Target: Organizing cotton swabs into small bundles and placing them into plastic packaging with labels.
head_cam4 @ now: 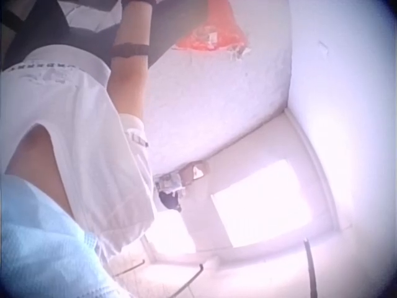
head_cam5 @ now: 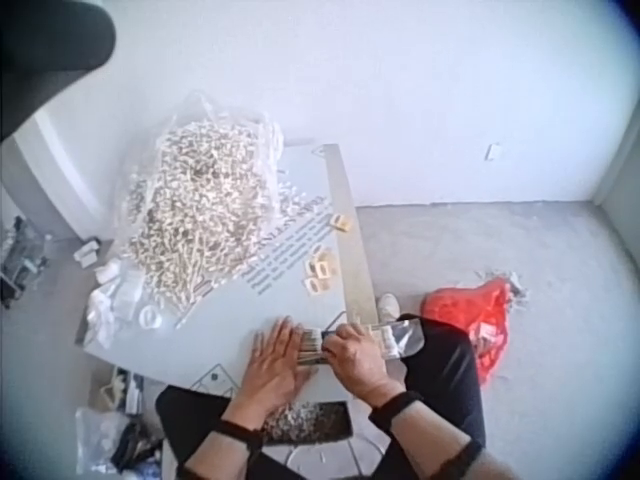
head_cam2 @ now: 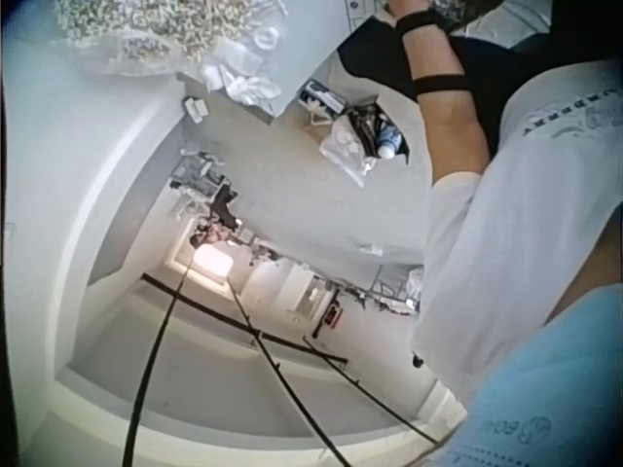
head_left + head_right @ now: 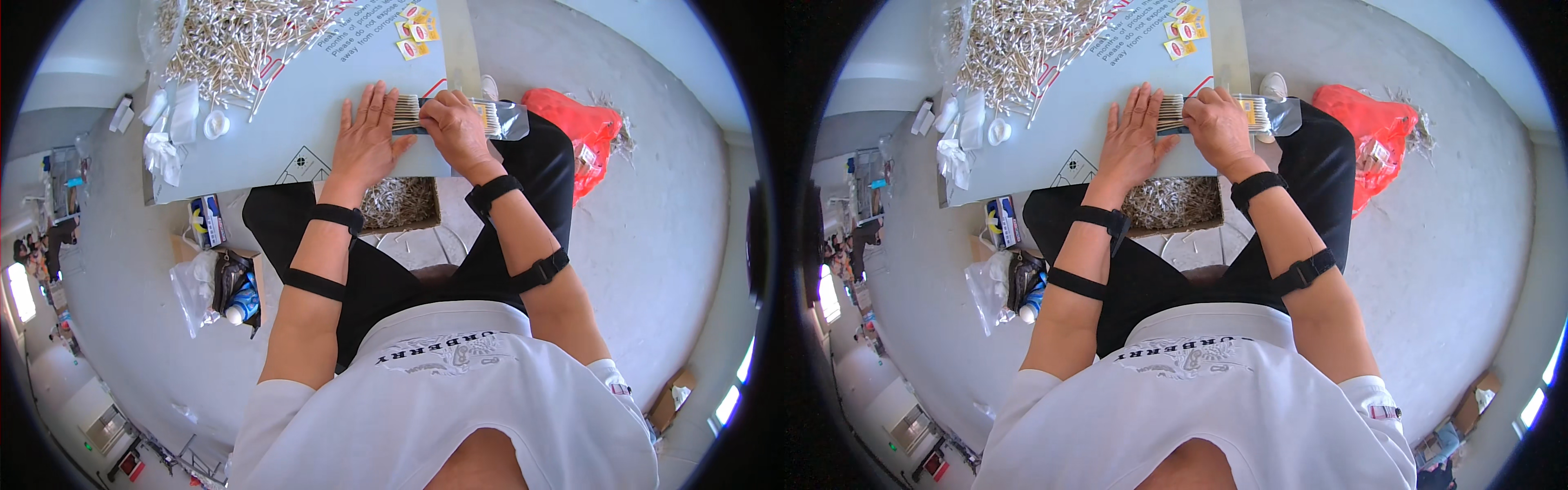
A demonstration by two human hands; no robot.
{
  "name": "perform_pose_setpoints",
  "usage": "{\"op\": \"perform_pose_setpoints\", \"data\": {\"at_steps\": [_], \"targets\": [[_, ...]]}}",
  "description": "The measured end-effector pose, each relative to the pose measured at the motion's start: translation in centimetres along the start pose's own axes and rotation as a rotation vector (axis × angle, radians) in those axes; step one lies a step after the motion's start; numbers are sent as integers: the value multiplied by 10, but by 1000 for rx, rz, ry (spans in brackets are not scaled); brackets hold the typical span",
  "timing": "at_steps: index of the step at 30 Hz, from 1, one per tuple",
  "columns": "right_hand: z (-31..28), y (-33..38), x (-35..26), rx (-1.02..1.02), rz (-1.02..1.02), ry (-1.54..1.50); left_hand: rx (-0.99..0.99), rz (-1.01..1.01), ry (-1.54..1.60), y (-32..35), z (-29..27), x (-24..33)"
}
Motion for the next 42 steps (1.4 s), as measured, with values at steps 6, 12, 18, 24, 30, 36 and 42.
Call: {"op": "perform_pose_setpoints", "data": {"at_steps": [6, 12, 18, 24, 30, 36, 42], "targets": [[3, 0, -2, -19, 72, 40, 7, 1, 5, 1, 1, 0], [4, 3, -1, -7, -13, 18, 25, 1, 10, 1, 3, 0], [5, 0, -3, -56, 212, -30, 26, 14, 13, 0, 4, 0], [-3, -1, 2, -132, 106, -65, 7, 3, 19, 0, 3, -1], [-8, -6, -3, -177, 211, 44, -21, 10, 13, -1, 2, 0], [-28, 24, 35, 119, 110, 257, -40, -26, -12, -1, 0, 2], [-11, 44, 65, -68, 256, 334, -13, -57, -3, -7, 5, 21]]}}
Point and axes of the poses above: each hand's wrist, its own y-axis away from the middle knuckle, its own z-axis out of the palm, x = y × z, the point moved 1 cm from there along -y, towards the middle knuckle, and after that the axes turned 8 degrees about z, right-handed, at the moved point
